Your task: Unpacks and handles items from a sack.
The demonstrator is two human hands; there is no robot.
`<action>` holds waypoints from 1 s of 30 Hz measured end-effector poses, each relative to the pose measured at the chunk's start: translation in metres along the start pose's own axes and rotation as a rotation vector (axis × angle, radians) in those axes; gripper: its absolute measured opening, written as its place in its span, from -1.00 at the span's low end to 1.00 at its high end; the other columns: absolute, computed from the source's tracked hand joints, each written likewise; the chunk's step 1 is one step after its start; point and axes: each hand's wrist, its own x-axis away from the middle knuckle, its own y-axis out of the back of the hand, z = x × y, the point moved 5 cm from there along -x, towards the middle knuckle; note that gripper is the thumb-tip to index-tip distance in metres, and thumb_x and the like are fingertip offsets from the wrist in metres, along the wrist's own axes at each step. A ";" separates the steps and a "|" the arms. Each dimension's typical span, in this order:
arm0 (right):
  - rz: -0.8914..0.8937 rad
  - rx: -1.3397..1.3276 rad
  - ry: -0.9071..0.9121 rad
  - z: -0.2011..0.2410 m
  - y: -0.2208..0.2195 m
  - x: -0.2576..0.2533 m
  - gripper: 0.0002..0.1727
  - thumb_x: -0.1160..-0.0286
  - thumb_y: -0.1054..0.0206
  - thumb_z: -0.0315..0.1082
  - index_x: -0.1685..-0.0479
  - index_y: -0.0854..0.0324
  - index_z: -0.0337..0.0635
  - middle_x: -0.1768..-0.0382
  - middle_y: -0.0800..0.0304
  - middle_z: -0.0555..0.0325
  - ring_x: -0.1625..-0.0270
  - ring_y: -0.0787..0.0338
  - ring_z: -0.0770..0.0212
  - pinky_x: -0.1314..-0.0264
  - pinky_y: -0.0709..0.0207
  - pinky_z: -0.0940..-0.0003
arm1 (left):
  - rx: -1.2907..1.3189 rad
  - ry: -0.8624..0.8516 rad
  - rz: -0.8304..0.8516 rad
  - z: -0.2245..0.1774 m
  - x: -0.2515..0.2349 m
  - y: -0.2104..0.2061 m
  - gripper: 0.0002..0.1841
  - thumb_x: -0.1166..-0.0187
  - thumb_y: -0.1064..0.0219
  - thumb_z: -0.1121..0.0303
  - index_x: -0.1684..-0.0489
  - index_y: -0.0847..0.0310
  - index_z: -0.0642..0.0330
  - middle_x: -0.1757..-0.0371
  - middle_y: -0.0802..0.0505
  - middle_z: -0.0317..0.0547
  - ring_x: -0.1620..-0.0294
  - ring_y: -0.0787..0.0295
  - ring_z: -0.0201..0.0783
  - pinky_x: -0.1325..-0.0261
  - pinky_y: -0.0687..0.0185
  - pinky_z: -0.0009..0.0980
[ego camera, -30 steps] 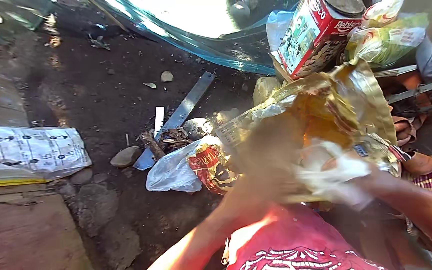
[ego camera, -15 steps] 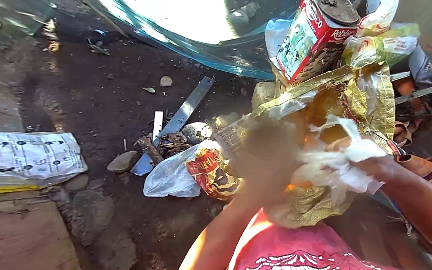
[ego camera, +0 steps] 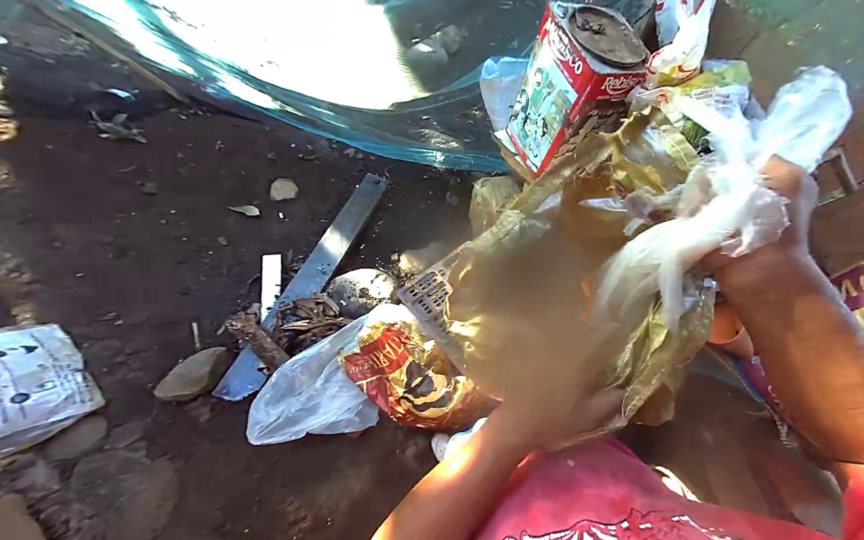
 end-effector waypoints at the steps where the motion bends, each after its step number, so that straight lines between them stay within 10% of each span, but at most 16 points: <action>1: -0.011 0.000 0.007 0.002 -0.008 0.000 -0.89 -0.63 -0.19 -0.37 0.18 -0.60 -0.16 0.34 -0.67 0.25 0.27 -0.71 0.39 0.20 -0.69 0.35 | 0.015 -0.070 0.075 -0.008 -0.008 -0.017 -0.43 -0.51 -0.42 0.21 -0.57 -0.54 0.00 -0.29 -0.83 -0.10 -0.25 -0.80 -0.09 -0.28 -0.72 0.06; 5: -0.009 -0.124 0.101 0.014 -0.034 -0.022 -0.84 -0.64 -0.10 -0.33 0.11 -0.57 -0.16 0.25 -0.68 0.20 0.18 -0.74 0.32 0.16 -0.73 0.26 | -0.122 -0.305 0.451 -0.021 -0.015 -0.092 -0.79 -0.56 -0.28 0.51 -0.04 -0.75 0.10 -0.05 -0.84 0.01 -0.11 -0.80 0.08 -0.10 -0.73 0.08; 10: -0.212 0.099 0.154 0.036 -0.047 -0.056 -0.82 -0.65 -0.15 -0.37 0.10 -0.64 -0.25 0.20 -0.70 0.09 0.11 -0.75 0.29 0.10 -0.70 0.28 | -0.138 -0.192 0.592 -0.004 -0.019 -0.101 -0.68 -0.38 -0.42 0.47 -0.10 -0.78 0.02 -0.12 -0.82 0.05 -0.16 -0.77 0.13 -0.09 -0.69 0.21; 14: -0.141 -0.074 0.122 0.042 -0.057 -0.042 -0.83 -0.64 -0.08 -0.40 0.03 -0.56 -0.24 0.21 -0.70 0.11 0.12 -0.76 0.29 0.07 -0.74 0.28 | 0.564 0.130 0.124 0.002 -0.045 -0.037 -0.48 -0.63 -0.36 0.22 -0.48 -0.51 0.36 -0.35 -0.75 0.11 -0.34 -0.73 -0.16 -0.42 -0.68 -0.16; 16: -0.092 -0.073 0.111 0.036 -0.066 -0.024 -0.81 -0.63 -0.12 -0.40 -0.05 -0.56 -0.25 0.20 -0.71 0.14 0.12 -0.77 0.31 0.05 -0.74 0.29 | 0.860 0.273 -0.021 -0.004 -0.062 -0.009 -0.30 -0.62 -0.41 0.16 -0.72 -0.22 0.18 -0.41 -0.73 0.01 -0.32 -0.76 -0.22 -0.40 -0.73 -0.19; 20: 0.081 -0.062 0.042 0.008 -0.086 0.000 -0.79 -0.58 -0.20 -0.37 -0.12 -0.49 -0.17 0.24 -0.71 0.27 0.18 -0.77 0.43 0.07 -0.75 0.41 | 1.088 0.192 -0.189 -0.014 -0.080 0.006 -0.72 -0.78 -0.21 0.25 -0.21 -0.68 0.21 -0.05 -0.86 -0.11 -0.11 -0.78 -0.30 -0.29 -0.70 -0.21; 23: 0.375 -0.089 -0.044 -0.024 -0.089 0.002 -0.63 -0.57 -0.24 -0.22 -0.26 -0.49 -0.19 0.12 -0.83 0.16 0.07 -0.87 0.28 -0.04 -0.82 0.23 | 1.188 0.172 -0.353 0.011 -0.067 0.007 -0.60 -0.87 0.05 0.12 0.05 -0.67 0.18 0.19 -0.82 -0.16 0.03 -0.78 -0.24 -0.22 -0.71 -0.12; 25: 0.552 -0.059 -0.159 -0.043 -0.082 0.010 -0.61 -0.68 -0.26 -0.17 -0.35 -0.48 -0.17 0.05 -0.85 0.18 0.02 -0.87 0.31 -0.11 -0.82 0.26 | 1.136 0.255 -0.540 0.038 -0.046 0.017 -0.63 -0.87 0.06 0.08 0.16 -0.60 0.06 0.38 -0.70 -0.30 0.30 -0.69 -0.33 0.07 -0.72 -0.25; 27: 0.572 -0.044 -0.296 -0.063 -0.076 0.021 -0.68 -0.73 -0.20 -0.21 -0.29 -0.47 -0.17 0.15 -0.86 0.15 0.14 -0.89 0.29 0.02 -0.84 0.26 | 0.877 0.292 -0.667 0.058 -0.025 0.031 -0.80 -0.74 -0.24 0.23 -0.16 -0.49 0.05 0.27 -0.71 -0.28 0.28 -0.69 -0.37 0.13 -0.73 -0.34; 30: 0.552 -0.018 -0.449 -0.077 -0.079 0.042 -0.65 -0.82 -0.11 -0.15 -0.36 -0.44 -0.15 0.14 -0.83 0.14 0.14 -0.87 0.29 0.04 -0.82 0.28 | 0.406 0.270 -0.525 0.084 -0.014 0.019 0.03 -0.11 -0.77 0.05 -0.64 -0.28 0.24 -0.35 -0.73 -0.04 -0.36 -0.69 -0.23 -0.48 -0.62 -0.13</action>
